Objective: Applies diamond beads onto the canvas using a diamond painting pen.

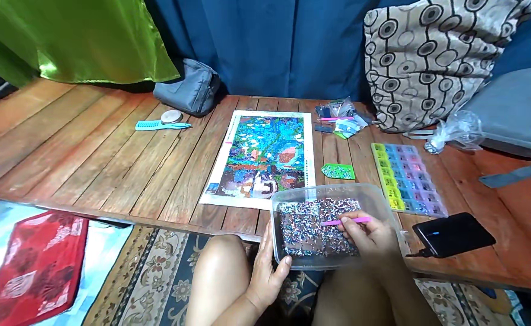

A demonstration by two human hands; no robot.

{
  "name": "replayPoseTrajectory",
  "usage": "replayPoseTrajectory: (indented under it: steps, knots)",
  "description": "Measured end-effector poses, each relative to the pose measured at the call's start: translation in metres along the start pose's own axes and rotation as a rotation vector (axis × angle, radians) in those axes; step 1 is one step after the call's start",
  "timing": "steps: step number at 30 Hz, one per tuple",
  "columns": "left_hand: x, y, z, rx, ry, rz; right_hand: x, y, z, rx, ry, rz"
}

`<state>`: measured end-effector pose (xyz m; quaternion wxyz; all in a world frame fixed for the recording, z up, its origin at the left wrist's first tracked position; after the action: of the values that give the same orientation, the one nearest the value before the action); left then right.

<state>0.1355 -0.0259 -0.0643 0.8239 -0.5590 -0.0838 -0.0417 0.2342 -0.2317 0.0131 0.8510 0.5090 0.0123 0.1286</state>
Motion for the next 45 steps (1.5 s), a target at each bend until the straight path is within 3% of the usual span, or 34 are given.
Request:
replayPoseTrajectory:
  steps: [21, 33, 45]
  knots:
    - [-0.001, 0.002, 0.0, 0.005, -0.007, -0.014, -0.005, -0.009, -0.006, 0.035, 0.018, -0.034]
    - [-0.001, 0.001, 0.0, -0.031, -0.015, -0.052, -0.011, -0.009, 0.005, 0.092, -0.139, -0.034]
    - [-0.002, -0.001, 0.0, -0.049, 0.003, -0.04, -0.013, -0.014, -0.002, 0.086, -0.012, -0.061]
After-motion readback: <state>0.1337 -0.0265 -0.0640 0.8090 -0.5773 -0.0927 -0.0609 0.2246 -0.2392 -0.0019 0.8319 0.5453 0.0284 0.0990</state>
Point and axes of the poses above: each hand's wrist, its own x-axis towards the middle knuckle, its own z-axis out of the back of the hand, y = z × x, the point moved 8 cm from there along x, towards the middle knuckle, and after that the axes turned 9 degrees about y, right-handed, at the moved point
